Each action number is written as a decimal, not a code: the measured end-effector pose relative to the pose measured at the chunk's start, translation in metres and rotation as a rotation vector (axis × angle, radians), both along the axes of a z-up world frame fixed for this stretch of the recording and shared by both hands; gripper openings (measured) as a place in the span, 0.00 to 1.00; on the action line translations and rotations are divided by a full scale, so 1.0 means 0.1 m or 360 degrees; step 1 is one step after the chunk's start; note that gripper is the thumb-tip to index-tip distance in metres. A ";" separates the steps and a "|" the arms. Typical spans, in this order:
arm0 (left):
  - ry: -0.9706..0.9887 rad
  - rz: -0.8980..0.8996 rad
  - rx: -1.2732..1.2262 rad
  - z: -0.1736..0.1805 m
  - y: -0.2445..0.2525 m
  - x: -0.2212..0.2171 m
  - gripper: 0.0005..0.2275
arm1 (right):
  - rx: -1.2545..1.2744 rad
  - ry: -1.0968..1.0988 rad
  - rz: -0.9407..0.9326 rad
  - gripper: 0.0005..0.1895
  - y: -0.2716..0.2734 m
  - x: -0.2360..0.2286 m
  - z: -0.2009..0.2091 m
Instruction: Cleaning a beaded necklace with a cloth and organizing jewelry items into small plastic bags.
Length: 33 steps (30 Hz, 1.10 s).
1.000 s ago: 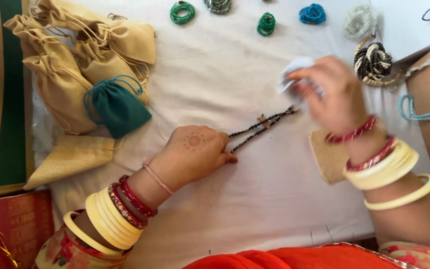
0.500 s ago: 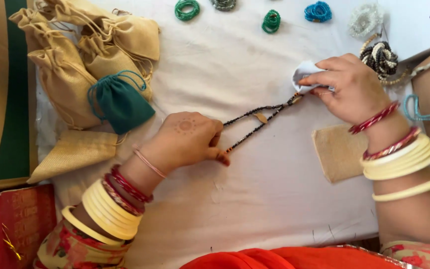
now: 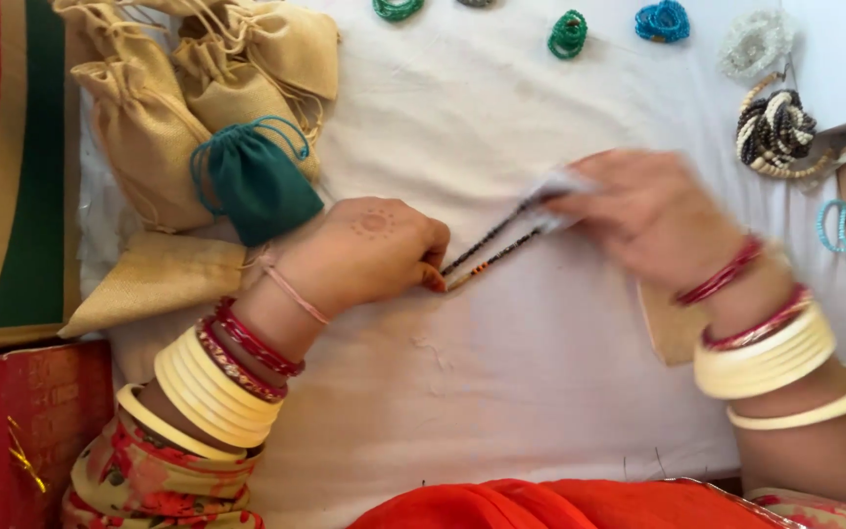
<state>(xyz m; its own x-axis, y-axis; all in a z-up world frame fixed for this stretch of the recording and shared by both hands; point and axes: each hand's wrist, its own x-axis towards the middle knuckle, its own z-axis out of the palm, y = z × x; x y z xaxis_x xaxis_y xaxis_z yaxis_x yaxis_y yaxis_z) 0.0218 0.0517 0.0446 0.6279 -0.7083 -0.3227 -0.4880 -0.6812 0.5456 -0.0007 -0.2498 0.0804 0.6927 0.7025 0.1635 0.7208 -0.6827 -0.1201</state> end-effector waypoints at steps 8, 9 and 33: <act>-0.0008 0.0026 -0.0011 -0.05 -0.01 -0.03 0.12 | 0.0097 -0.0205 -0.0558 0.14 0.13 -0.15 -0.01; -0.0062 0.0027 -0.0005 -0.08 -0.02 -0.04 0.11 | 0.0100 -0.0215 -0.0276 0.14 0.40 -0.26 0.01; 0.0076 0.0058 -0.0042 0.04 -0.09 -0.07 0.05 | -0.0051 -0.0259 0.0067 0.16 0.63 -0.35 -0.02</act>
<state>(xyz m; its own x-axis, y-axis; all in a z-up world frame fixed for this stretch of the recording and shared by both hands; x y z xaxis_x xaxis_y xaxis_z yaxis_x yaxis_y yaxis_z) 0.0150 0.0426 0.0485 0.6375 -0.6940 -0.3347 -0.4362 -0.6832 0.5857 -0.0355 -0.1866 0.0787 0.6286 0.7371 0.2481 0.7571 -0.6529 0.0218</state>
